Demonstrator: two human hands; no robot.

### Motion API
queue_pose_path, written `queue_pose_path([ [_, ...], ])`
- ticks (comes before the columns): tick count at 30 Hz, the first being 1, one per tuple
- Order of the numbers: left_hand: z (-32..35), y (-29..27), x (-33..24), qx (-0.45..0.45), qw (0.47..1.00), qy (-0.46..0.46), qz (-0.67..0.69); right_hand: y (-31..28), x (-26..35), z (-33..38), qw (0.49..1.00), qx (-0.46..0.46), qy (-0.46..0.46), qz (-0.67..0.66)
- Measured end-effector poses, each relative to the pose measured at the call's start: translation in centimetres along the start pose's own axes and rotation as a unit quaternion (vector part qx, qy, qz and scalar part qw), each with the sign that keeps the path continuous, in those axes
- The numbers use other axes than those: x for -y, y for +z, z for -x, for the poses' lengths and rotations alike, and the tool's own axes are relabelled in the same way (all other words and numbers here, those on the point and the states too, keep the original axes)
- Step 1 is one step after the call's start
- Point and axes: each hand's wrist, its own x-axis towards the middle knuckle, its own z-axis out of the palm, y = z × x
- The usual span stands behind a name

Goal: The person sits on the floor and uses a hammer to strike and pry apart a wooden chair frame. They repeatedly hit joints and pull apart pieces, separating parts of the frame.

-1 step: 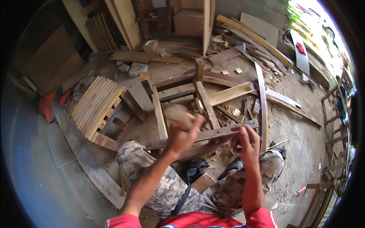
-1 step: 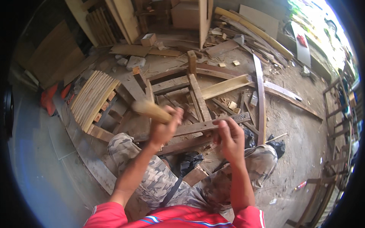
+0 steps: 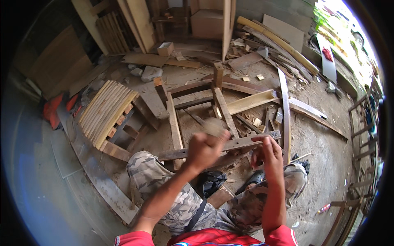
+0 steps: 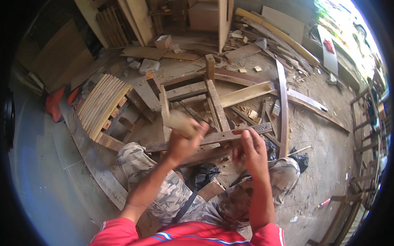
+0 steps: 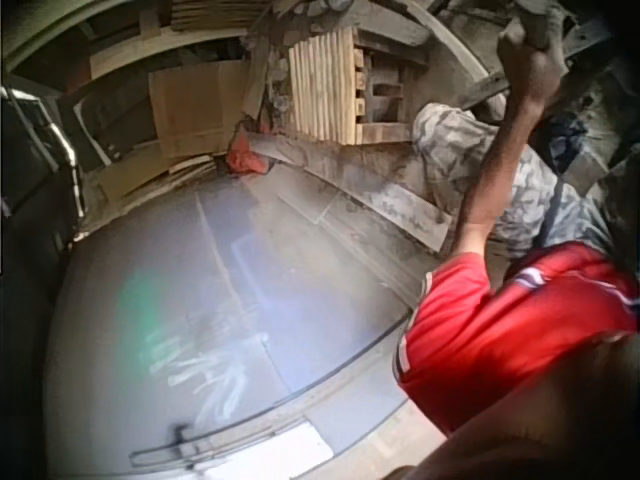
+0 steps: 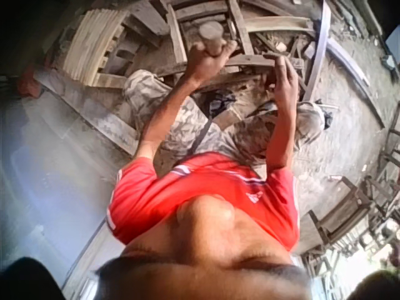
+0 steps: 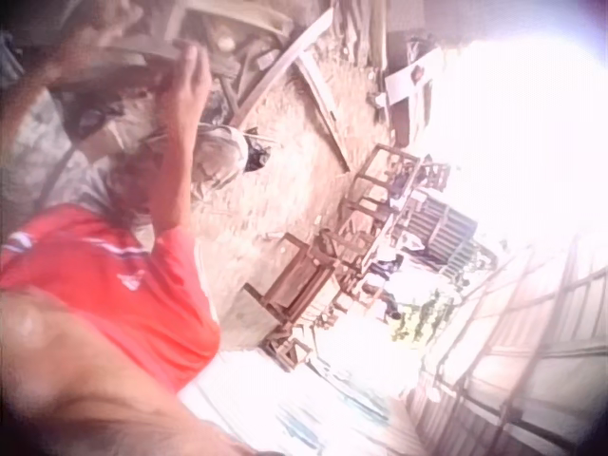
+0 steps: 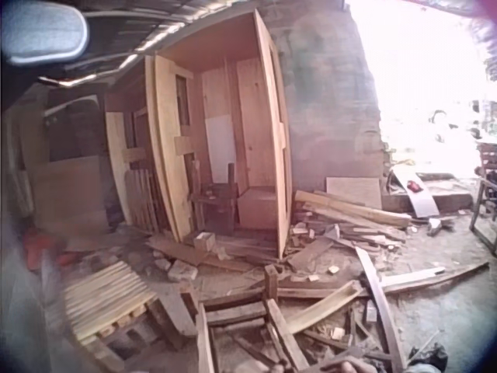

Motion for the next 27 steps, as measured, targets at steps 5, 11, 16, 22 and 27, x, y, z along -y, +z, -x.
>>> queue_pose_path([
  [5,3.6,4.2,-3.6,0.100,0.973,0.134,-0.157,-2.6,1.5,1.4,0.970,0.163,0.168,0.063],
  [11,8.6,7.5,-1.1,0.229,0.880,0.260,-0.326,-5.3,-2.6,5.2,0.902,0.273,0.325,-0.075],
  [16,9.2,6.3,0.4,0.329,0.855,0.268,-0.299,-3.8,-4.7,7.4,0.890,0.281,0.356,0.048],
  [22,9.3,3.2,0.9,0.276,0.915,-0.185,0.230,-5.5,-7.5,9.7,0.882,0.218,0.219,0.355],
  [27,7.0,5.6,2.8,-0.135,0.642,-0.427,0.622,-5.8,-8.0,10.3,0.865,0.143,0.179,0.446],
])
